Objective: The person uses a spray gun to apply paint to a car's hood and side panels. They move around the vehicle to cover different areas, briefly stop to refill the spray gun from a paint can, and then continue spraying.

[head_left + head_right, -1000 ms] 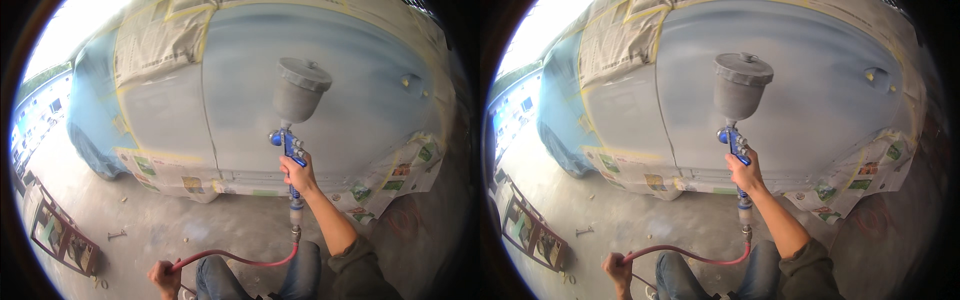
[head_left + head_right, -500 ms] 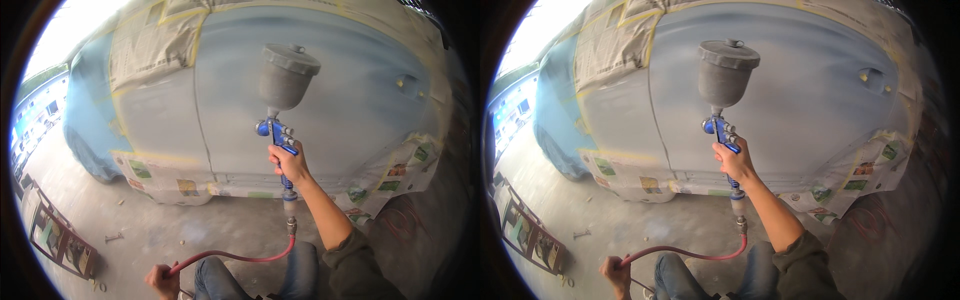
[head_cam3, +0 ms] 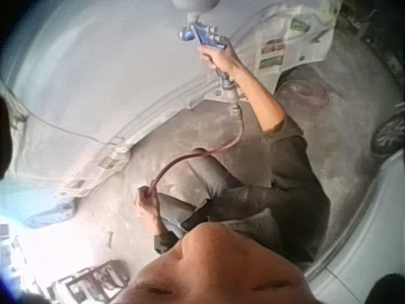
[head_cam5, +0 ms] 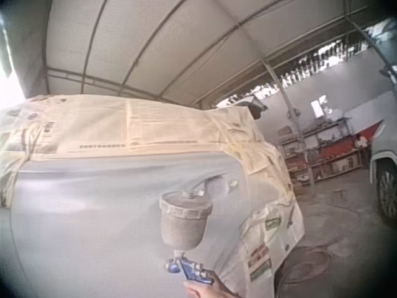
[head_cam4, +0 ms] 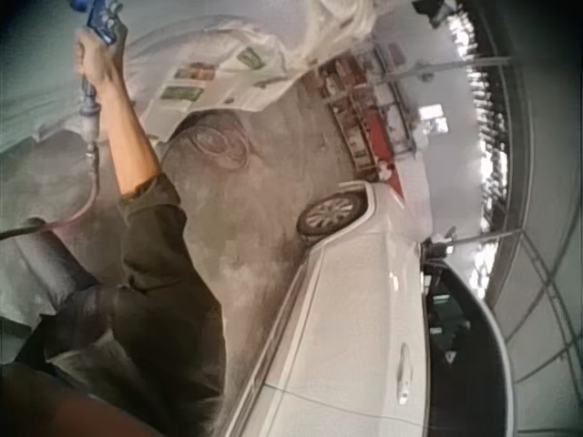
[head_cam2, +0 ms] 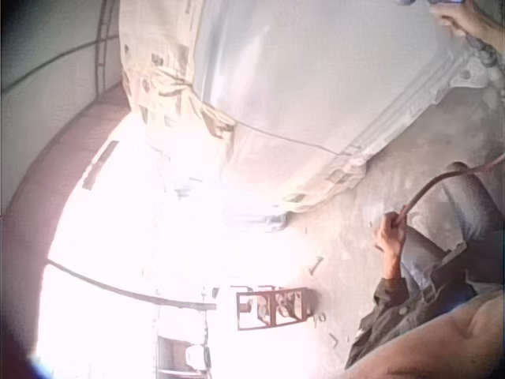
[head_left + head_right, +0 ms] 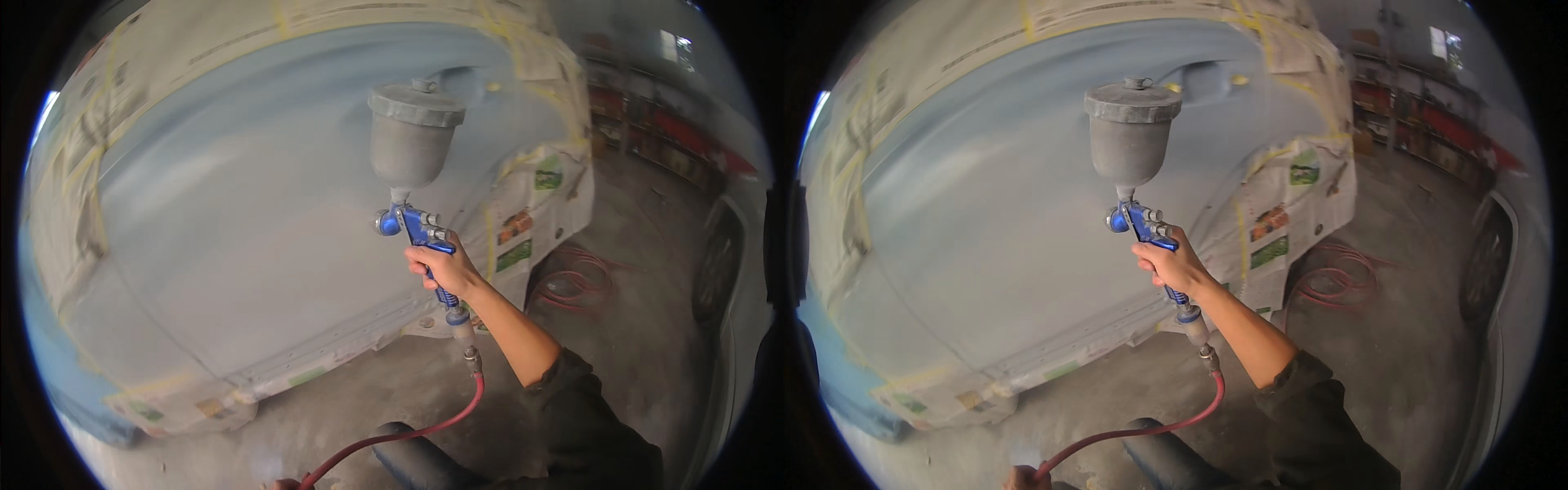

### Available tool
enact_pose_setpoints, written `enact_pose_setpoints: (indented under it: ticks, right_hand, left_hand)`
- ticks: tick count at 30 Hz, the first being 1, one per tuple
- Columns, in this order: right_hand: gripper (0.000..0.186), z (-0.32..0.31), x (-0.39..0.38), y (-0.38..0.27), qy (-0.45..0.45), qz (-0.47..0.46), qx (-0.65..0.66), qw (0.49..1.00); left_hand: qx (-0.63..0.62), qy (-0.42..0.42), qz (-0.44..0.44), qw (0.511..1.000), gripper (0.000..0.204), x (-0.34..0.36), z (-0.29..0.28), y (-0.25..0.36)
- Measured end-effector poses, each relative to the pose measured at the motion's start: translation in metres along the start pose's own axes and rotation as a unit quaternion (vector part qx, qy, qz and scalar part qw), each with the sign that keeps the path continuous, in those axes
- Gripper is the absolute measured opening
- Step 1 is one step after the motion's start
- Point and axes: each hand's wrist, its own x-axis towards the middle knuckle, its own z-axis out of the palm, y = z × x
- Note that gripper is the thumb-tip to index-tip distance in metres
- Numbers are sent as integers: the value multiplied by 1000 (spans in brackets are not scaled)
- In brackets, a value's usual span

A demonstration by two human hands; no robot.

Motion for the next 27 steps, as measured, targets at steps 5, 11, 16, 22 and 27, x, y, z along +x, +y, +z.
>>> enact_pose_setpoints:
  ticks: [5,11,16,22,27]
  right_hand:
    - [15,-53,8,10,49,18,-6,999]
    - [16,-84,0,37,122,1,-21,992]
    - [16,-109,4,41,168,-44,-48,984]
    - [17,-201,17,31,221,-72,-121,965]
    - [22,-214,10,69,309,-184,-103,927]
  left_hand:
    - [-70,19,64,995,16,23,-6,78]
    - [-91,-32,87,992,12,35,43,32]
    - [-104,-66,106,987,11,41,69,22]
    - [-128,-99,112,980,17,28,99,72]
    - [-110,-149,100,978,17,30,119,99]
